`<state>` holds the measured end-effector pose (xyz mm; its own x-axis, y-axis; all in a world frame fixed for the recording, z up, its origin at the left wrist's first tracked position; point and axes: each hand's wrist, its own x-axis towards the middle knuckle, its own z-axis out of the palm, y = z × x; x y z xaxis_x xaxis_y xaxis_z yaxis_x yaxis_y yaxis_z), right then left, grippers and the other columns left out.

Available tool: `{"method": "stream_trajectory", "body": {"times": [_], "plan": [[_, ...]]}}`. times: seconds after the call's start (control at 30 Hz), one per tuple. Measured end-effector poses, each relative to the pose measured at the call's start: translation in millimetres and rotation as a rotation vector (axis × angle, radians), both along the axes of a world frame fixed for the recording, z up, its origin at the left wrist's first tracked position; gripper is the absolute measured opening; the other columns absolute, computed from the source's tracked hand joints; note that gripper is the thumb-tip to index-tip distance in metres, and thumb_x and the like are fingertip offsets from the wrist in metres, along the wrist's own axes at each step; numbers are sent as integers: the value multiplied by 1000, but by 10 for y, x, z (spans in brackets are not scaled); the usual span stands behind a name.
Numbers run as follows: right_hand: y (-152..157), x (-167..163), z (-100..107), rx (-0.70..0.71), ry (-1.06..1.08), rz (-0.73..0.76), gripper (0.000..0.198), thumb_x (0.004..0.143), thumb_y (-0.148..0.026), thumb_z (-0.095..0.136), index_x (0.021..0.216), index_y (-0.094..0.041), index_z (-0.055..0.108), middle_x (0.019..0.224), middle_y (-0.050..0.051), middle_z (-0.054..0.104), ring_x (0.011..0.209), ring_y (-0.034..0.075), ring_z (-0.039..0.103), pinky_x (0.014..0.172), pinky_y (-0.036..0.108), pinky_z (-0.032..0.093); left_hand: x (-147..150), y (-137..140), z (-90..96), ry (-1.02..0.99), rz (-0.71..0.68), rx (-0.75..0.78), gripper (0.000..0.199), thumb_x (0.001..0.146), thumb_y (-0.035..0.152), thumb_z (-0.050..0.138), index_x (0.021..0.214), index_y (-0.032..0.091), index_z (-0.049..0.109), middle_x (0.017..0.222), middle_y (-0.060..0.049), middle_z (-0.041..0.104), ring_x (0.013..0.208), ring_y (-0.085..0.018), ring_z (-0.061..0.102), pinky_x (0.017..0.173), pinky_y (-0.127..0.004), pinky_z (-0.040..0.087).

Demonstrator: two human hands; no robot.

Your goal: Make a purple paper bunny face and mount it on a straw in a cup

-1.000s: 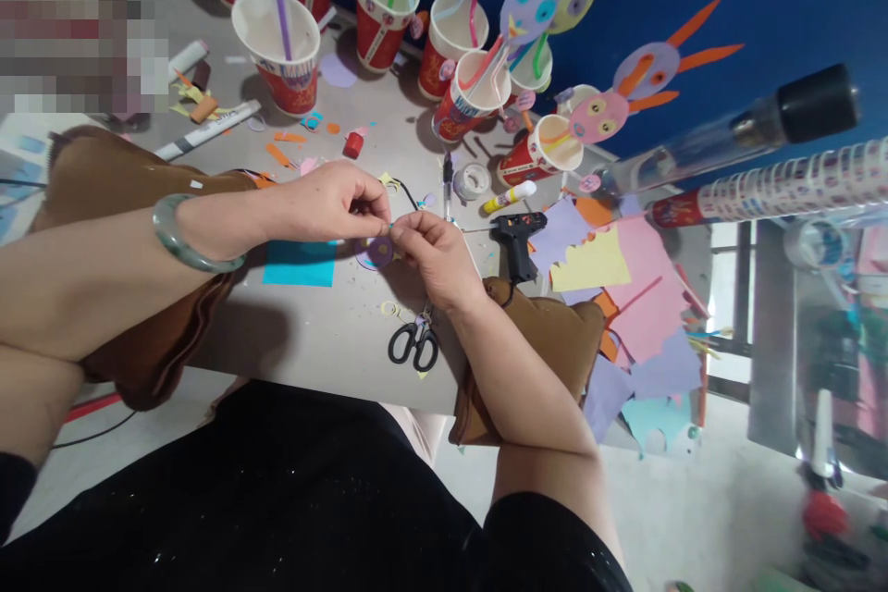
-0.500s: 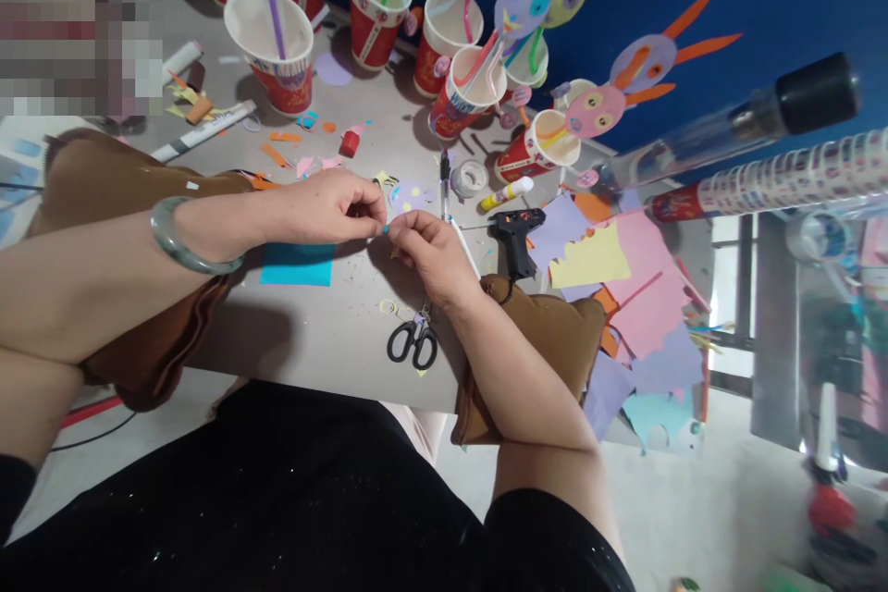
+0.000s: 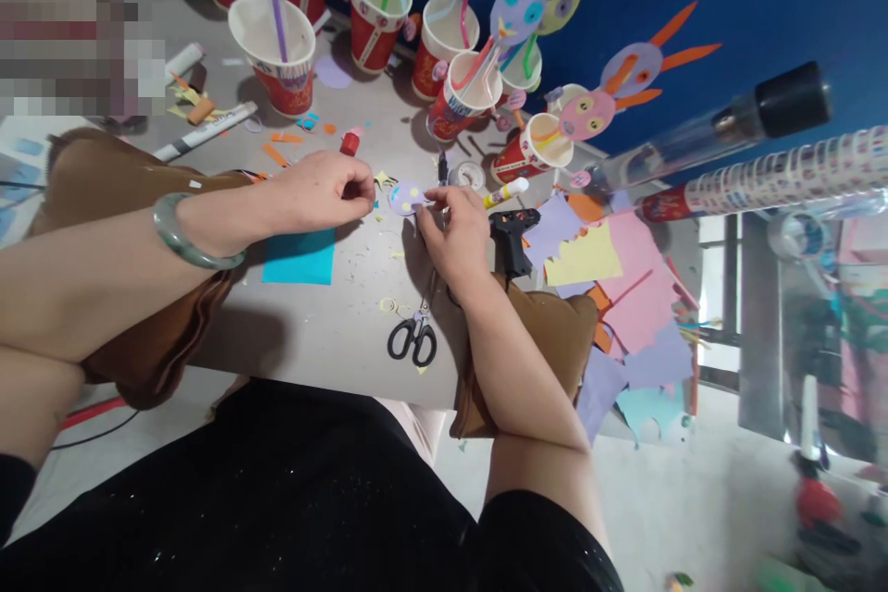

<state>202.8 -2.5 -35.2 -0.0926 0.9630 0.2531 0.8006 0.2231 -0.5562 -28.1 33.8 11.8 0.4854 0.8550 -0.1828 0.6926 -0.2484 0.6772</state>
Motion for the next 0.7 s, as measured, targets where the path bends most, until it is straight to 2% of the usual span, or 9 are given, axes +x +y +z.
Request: {"method": "stream_trajectory", "body": {"times": [0.2,0.37,0.53,0.7], "plan": [[236,44,-224,17,-229,25,24,88,-35,68,109,-24,70,99,10,68,102,31,62,97,51,49,-2,-3,37,122,-77,35,22,79,17,62,92,18,79,87,-7,76,88,-21,67,79,-31,46],[411,-19,-272,-24,-292,16,18,82,-34,72,97,-25,68,96,10,65,97,31,59,93,49,48,-1,-18,111,163,-65,-9,26,80,18,62,99,17,80,92,-9,77,95,-24,69,83,-33,48],[406,-61,-114,-53,-174,31,7,82,-28,68,81,-25,61,89,6,65,89,26,59,87,43,49,-7,-4,98,167,-51,-36,26,79,18,63,100,17,79,93,-7,75,99,-24,68,91,-34,48],[187,-49,256,-99,63,53,3,82,-23,66,80,-24,64,80,1,68,80,20,62,82,38,51,-16,45,23,105,-21,37,24,81,22,61,97,15,78,89,-6,73,93,-22,67,90,-34,49]]}}
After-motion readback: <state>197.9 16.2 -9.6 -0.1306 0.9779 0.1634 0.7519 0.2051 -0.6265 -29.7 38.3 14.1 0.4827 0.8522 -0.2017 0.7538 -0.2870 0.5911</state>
